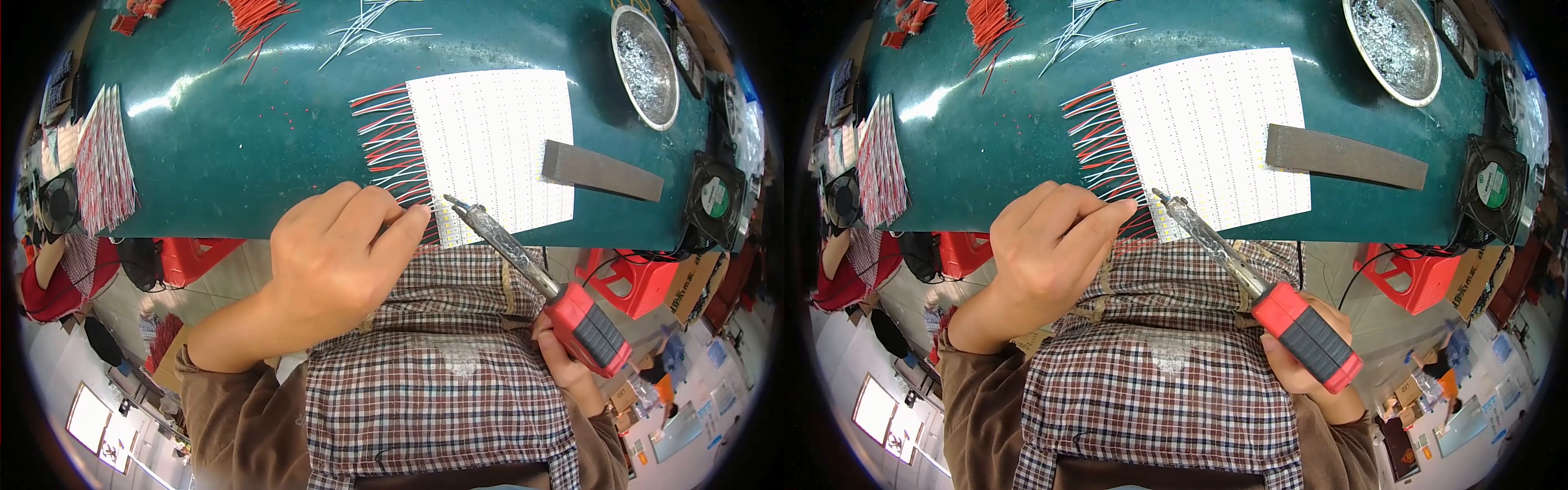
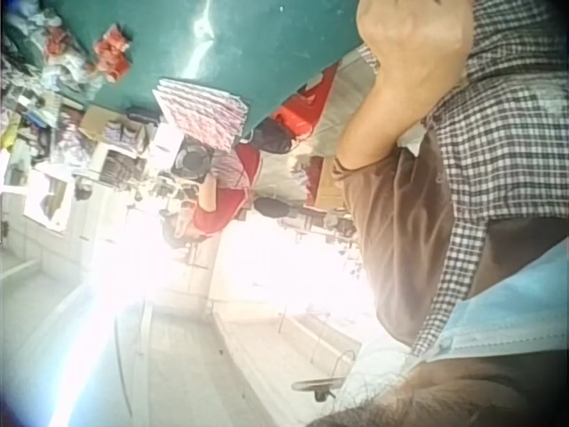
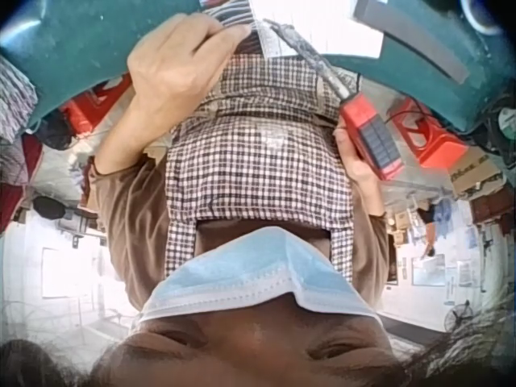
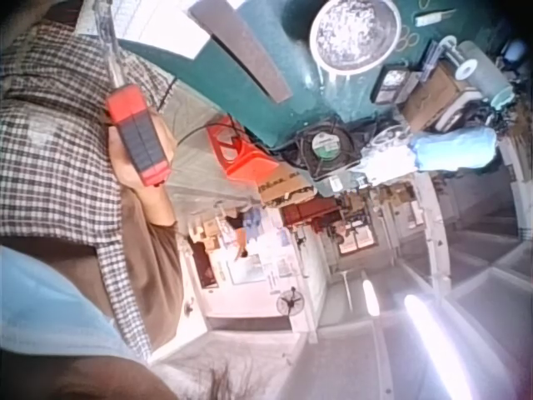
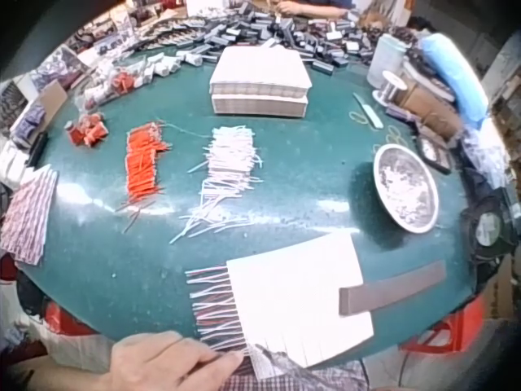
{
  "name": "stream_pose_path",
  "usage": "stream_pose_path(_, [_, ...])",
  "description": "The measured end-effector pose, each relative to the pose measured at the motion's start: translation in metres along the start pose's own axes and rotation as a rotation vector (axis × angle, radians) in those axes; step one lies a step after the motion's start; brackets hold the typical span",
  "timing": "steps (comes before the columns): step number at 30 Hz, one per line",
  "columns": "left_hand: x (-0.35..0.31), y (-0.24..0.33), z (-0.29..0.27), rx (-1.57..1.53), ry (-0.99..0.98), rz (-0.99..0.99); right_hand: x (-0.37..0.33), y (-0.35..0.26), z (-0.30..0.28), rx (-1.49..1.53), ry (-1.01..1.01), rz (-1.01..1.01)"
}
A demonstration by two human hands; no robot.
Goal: The person positions an LED board on the workbench, secures it with a metal bar, and solders red and white wires onto the board contacts using a soldering iron.
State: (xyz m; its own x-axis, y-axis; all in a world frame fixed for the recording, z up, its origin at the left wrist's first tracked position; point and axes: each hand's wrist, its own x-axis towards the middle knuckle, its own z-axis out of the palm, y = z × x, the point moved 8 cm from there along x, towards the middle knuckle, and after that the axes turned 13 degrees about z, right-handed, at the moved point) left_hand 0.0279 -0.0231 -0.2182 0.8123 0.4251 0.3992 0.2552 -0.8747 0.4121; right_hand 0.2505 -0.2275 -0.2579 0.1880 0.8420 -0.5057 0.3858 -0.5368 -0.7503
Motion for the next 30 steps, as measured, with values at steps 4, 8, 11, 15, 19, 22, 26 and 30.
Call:
stream_pose_path(4, [0.0006,0.0001,0.0016,-0.015,-0.014,-0.006,-0.0001,0.0023,0.0011,0.035,0.001,0.027])
stream_pose_path(8, [0.0006,-0.0011,0.0024,0.011,-0.007,-0.016,0.0002,0.0006,0.0025,0.029,0.004,0.022])
stream_pose_path(11, [0.0001,-0.0015,0.002,0.02,-0.003,-0.018,0.0014,-0.0009,0.0035,0.034,0.001,0.016])
stream_pose_path(15, [-0.0002,-0.0014,0.0026,0.028,0.002,-0.02,0.0006,0.0028,0.004,0.043,0.003,0.044])
stream_pose_path(19, [-0.0012,-0.0017,0.0033,0.031,0.007,-0.018,0.0028,-0.0011,0.0041,0.022,0.009,0.03])
stream_pose_path(22, [-0.0014,-0.0014,0.0037,0.034,-0.001,-0.026,0.0034,0.0014,0.0051,0.026,-0.006,0.05])
stream_pose_path(26, [-0.0012,-0.0017,0.0036,0.034,0.009,-0.024,0.0011,-0.001,0.0029,0.023,0.006,0.001])
stream_pose_path(30, [-0.0024,-0.0024,0.0043,0.037,0.009,-0.019,-0.001,0.0025,0.0,0.013,0.009,-0.022])
